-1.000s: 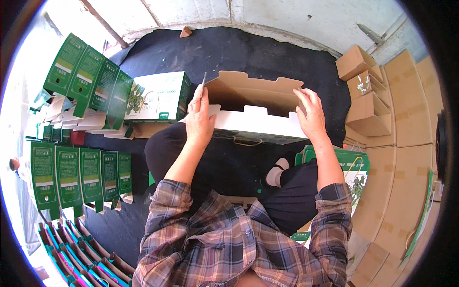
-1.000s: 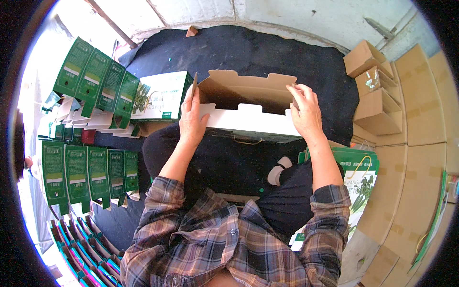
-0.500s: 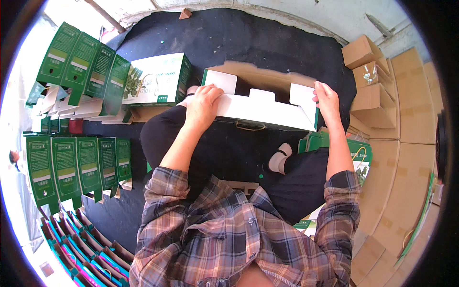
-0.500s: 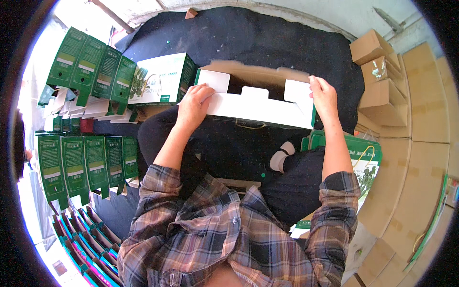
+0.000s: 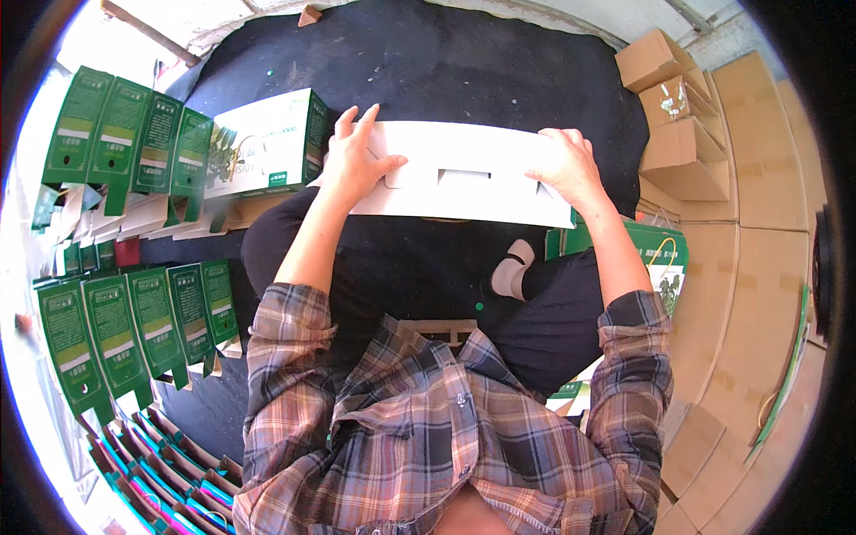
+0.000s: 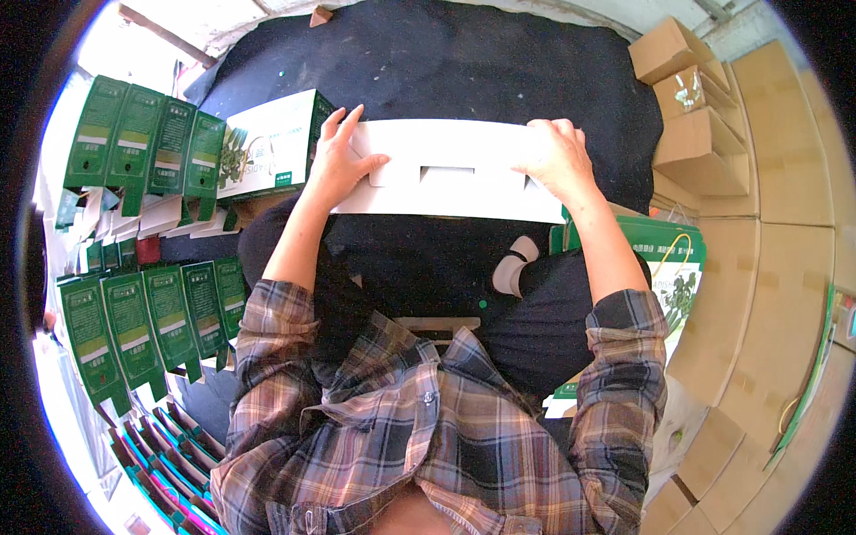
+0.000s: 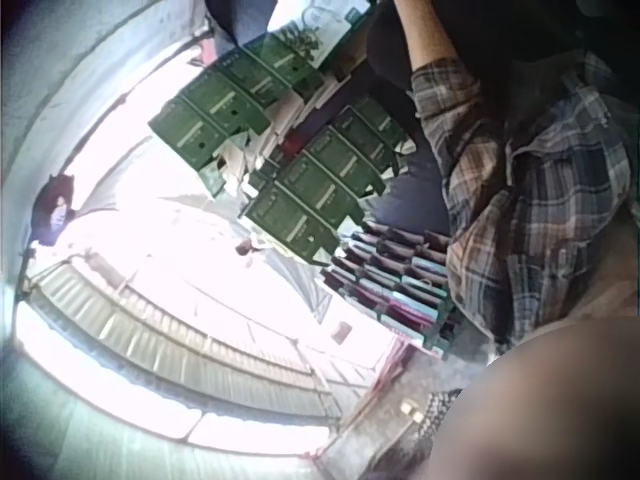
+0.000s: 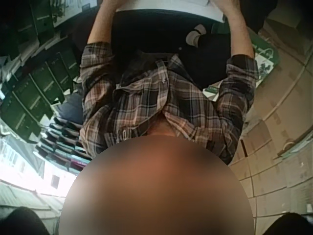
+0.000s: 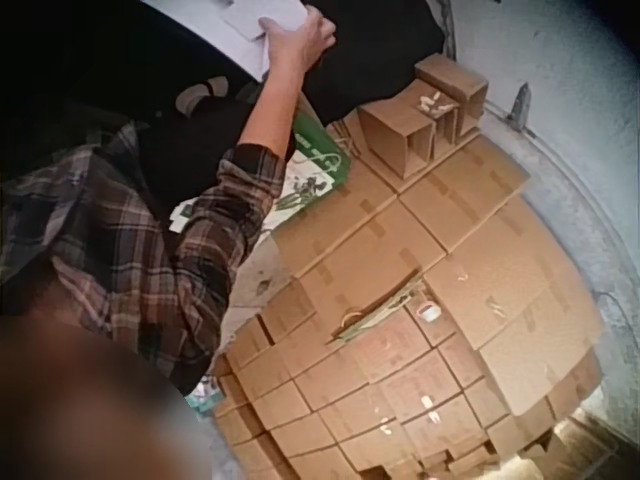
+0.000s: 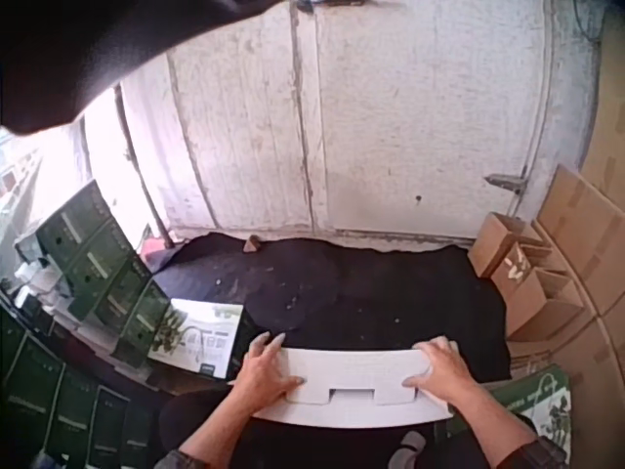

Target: Fold flat cardboard box sheets into completed gift or produce boxes with handles.

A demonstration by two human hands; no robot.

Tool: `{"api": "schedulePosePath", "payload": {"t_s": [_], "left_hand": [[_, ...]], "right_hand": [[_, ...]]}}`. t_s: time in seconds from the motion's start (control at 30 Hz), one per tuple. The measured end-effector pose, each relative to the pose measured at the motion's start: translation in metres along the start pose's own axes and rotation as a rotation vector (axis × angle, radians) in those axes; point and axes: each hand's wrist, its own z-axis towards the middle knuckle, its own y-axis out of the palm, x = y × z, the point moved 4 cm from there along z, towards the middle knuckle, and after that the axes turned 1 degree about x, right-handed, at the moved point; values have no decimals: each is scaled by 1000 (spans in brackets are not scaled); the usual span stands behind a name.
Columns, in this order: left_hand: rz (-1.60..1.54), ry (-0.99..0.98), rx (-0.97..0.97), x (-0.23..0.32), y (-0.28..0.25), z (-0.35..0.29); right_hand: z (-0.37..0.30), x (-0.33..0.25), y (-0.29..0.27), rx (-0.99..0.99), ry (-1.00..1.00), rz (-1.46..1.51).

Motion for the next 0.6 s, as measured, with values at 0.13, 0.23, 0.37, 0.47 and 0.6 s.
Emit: {"api": "schedulePosePath", "payload": {"t_s": [0.13, 0.23, 0.37, 0.47, 0.6], "left_hand": [[59, -87, -108, 13, 5, 4], [161, -134, -76, 16, 6, 3], [134, -107, -53, 14, 4, 1], [-162, -192, 30, -20, 14, 6], [-920, -727, 85, -127, 58, -15]], "right_hand": [[-1, 7, 9, 80, -9, -98], [0, 6, 16, 148, -47, -157], [0, 15, 19, 191, -50, -140], [6, 63, 23, 227, 60, 383], [-9, 117, 49, 0, 582, 1012]]}}
